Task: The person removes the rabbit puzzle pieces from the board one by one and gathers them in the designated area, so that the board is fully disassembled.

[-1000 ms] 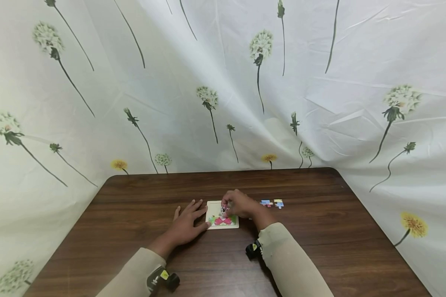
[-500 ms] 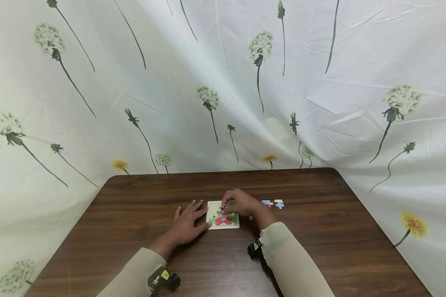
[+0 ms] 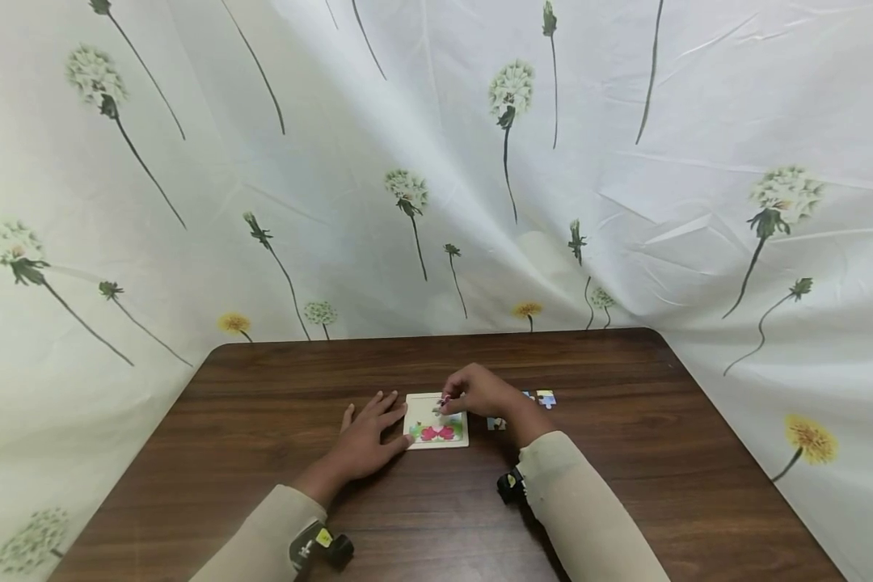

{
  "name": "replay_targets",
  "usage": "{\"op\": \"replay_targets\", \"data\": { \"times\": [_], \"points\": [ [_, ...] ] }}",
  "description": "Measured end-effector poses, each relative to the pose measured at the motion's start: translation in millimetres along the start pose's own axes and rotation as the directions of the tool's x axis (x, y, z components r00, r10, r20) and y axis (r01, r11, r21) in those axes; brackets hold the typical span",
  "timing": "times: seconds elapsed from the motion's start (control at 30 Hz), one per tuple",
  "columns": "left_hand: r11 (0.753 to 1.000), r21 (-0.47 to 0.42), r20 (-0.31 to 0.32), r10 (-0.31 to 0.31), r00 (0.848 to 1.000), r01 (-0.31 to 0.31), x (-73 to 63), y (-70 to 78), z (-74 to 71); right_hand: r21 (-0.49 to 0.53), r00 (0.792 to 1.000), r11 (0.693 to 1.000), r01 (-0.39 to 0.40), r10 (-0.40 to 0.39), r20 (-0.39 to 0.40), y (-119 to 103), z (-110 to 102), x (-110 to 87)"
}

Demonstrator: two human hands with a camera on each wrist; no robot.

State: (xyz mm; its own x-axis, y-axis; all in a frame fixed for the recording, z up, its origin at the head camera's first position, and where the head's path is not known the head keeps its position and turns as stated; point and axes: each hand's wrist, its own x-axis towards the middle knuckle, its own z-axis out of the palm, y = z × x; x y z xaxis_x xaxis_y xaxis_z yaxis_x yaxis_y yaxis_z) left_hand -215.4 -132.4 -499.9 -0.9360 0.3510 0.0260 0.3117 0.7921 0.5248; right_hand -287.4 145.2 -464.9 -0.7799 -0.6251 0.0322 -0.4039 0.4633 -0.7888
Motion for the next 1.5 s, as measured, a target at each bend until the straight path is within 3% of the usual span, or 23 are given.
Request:
{"op": "replay_targets", "data": {
  "times": [0.4, 1.0, 1.1, 1.27, 1.5],
  "points": [
    [1.0, -0.006, -0.003, 0.001, 1.0, -0.001, -0.8, 1.1, -1.1, 0.082, 0.996, 0.993, -0.082, 0.084, -0.027, 5.5, -7.6, -10.7],
    [1.0, -0.008, -0.006, 0.0, 1.0, 0.0, -1.4, 2.0, -1.9, 0.193, 0.995, 0.976, -0.097, 0.098, 0.004, 7.3, -16.0, -26.9],
    [1.0, -0.003, -0.005, -0.001, 1.0, 0.001, -1.4, 1.1, -1.5, 0.154, 0.997, 0.985, -0.082, 0.083, 0.002, 6.2, -17.9, -29.4],
    [1.0, 0.002, -0.012, 0.007, 1.0, -0.007, -1.0, -0.1, -0.6, 0.001, 0.997, 0.998, -0.064, 0.064, -0.033, 7.1, -23.3, -36.4],
    [1.0, -0.001, -0.015, 0.013, 1.0, -0.013, -0.6, -0.6, 0.0, -0.058, 0.993, 0.993, -0.105, 0.102, -0.061, 9.9, -33.5, -54.9]
  ]
}}
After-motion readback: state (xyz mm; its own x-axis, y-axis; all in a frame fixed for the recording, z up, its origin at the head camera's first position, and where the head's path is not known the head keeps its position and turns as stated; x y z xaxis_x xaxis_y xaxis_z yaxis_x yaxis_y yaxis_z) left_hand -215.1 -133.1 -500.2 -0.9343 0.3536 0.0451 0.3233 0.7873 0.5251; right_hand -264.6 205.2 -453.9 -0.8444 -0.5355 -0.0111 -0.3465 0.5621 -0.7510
